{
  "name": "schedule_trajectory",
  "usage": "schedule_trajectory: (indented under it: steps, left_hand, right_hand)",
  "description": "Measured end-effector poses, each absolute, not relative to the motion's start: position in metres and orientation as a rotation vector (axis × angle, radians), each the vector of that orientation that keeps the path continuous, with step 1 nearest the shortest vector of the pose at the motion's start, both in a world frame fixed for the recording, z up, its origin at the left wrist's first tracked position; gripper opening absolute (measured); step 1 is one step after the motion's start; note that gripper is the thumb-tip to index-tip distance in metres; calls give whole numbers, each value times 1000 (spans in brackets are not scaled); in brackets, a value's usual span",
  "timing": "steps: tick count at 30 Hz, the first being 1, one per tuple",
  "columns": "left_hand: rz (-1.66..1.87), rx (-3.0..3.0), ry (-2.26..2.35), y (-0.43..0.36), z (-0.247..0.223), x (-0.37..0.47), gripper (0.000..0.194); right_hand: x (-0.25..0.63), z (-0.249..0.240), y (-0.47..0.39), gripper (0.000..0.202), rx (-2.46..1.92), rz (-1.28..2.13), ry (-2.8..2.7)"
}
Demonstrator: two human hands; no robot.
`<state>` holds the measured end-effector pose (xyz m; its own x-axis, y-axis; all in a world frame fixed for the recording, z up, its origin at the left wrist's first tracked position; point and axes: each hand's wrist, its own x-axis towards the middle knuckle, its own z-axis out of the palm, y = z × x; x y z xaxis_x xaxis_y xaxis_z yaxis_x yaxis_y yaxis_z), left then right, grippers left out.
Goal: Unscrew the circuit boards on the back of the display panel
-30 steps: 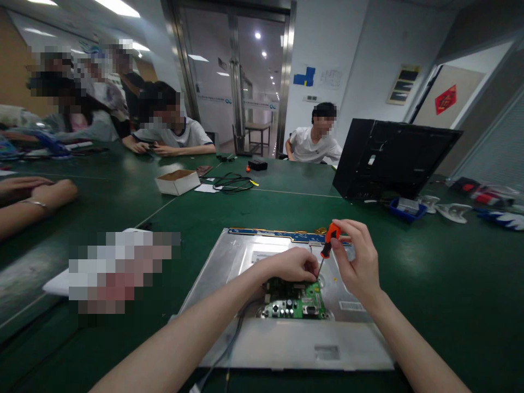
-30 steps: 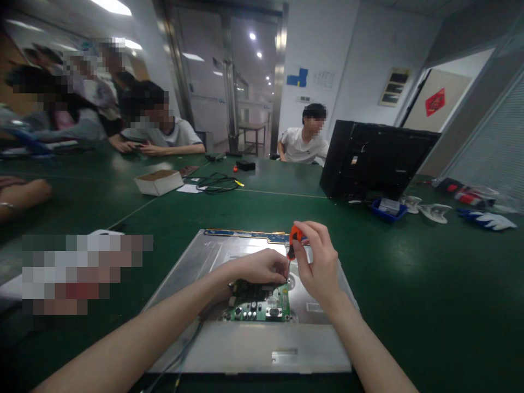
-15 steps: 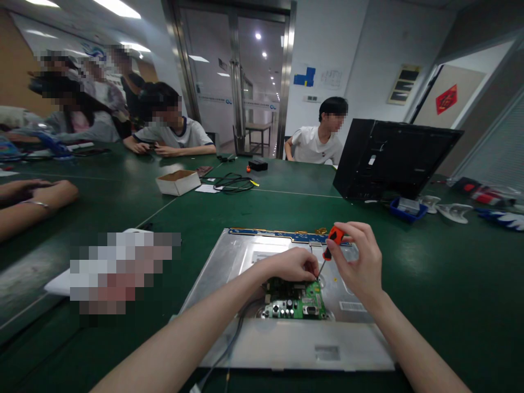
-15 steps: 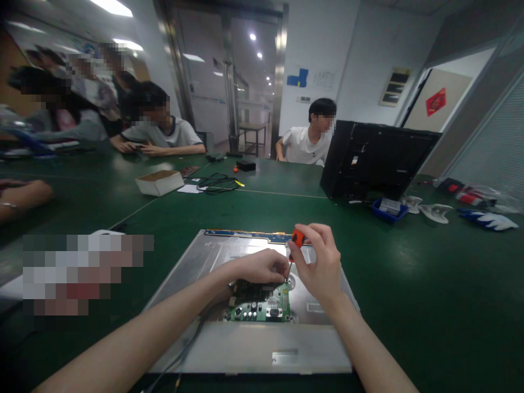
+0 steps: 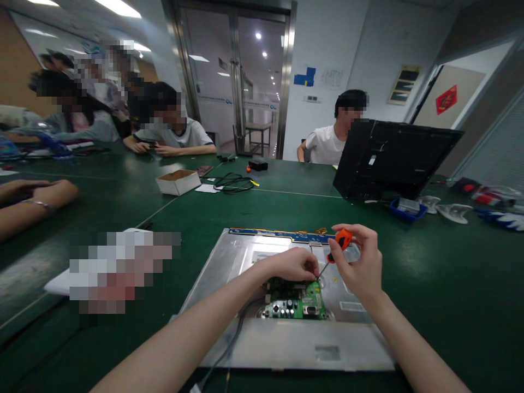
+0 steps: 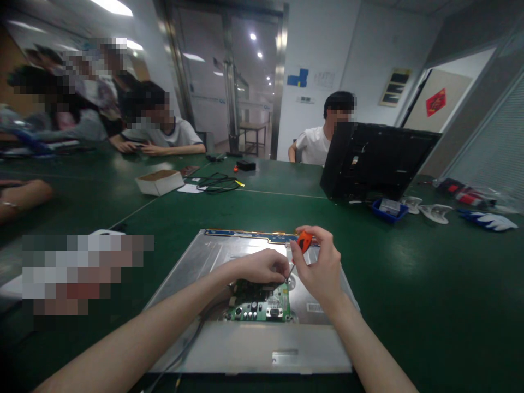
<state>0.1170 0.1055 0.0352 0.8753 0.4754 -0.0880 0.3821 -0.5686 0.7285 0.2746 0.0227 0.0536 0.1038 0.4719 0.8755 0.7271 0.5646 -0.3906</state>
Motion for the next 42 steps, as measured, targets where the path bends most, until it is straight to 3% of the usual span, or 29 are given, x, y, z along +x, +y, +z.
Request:
schedule_trajectory:
  steps: [14, 22, 29, 42]
  left_hand:
    - [132, 2227, 609, 106, 37, 116, 9]
    - [144, 2222, 594, 107, 35, 116, 9]
    - [175, 2235, 527, 107, 36, 115, 7]
    - [215, 2306, 527, 104, 34, 117, 7]
  right_hand:
    - [276, 59, 20, 22, -1063, -303, -1604]
    - [276, 55, 21, 30, -1060, -298, -1546]
    - [278, 60, 21, 22, -1063, -334, -1599]
    - [278, 57, 23, 32, -1061, -337, -1594]
